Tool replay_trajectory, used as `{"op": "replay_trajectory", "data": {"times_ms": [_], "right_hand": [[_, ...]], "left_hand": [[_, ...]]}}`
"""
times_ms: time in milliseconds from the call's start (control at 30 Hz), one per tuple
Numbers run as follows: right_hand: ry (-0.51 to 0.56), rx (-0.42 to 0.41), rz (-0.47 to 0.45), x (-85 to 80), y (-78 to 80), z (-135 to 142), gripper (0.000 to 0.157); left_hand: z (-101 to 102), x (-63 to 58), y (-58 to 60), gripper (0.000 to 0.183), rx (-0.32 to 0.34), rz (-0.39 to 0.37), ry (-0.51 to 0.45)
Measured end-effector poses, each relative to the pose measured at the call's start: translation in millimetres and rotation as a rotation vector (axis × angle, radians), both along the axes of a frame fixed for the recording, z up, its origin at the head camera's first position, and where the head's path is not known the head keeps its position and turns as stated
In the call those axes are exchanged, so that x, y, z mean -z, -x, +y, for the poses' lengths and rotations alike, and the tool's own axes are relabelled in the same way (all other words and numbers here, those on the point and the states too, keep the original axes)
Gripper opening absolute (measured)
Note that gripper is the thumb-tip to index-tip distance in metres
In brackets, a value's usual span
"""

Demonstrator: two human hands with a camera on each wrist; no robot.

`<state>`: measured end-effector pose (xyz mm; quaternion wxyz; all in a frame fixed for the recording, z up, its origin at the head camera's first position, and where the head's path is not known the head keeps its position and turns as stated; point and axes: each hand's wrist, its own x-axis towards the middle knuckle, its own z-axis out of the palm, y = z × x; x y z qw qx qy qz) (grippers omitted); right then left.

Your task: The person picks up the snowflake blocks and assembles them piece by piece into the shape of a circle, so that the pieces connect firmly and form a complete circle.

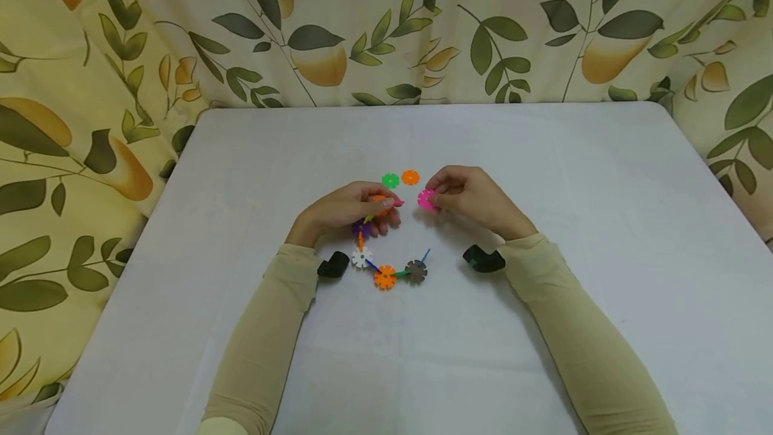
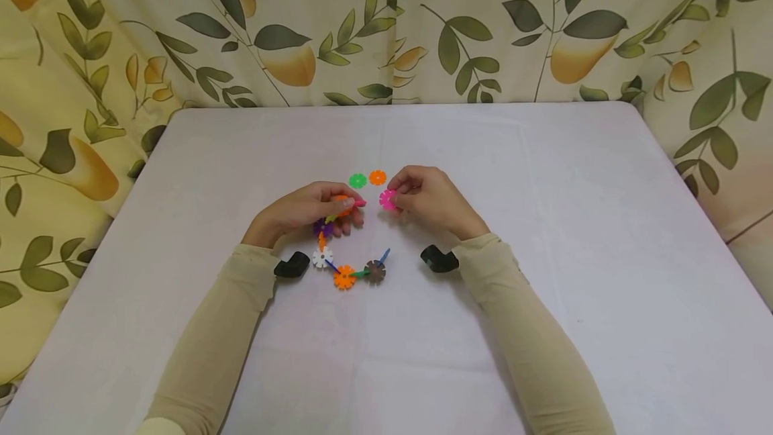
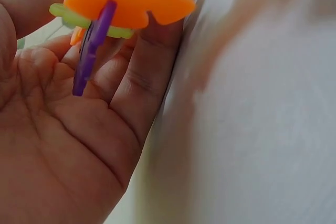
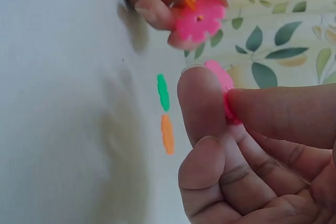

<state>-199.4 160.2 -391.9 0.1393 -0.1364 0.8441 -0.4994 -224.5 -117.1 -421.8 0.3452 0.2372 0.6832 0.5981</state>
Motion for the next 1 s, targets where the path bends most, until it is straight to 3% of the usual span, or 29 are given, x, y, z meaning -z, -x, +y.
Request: {"op": "replay_trajectory", "data": {"times_ms": [533,1000], "right_hand": [[0.066,-0.029,-0.004,7.7,-3.4,-13,0.012],[0.082,-0.049,0.041,9.1,-4.9,-20,0.007]], "left_hand": [[10,-0.9,-2.1,0.024,-0.002,0.023,0.027],[20,-2.0,-5.6,0.019,-0.108,-0.015,0.097]]}}
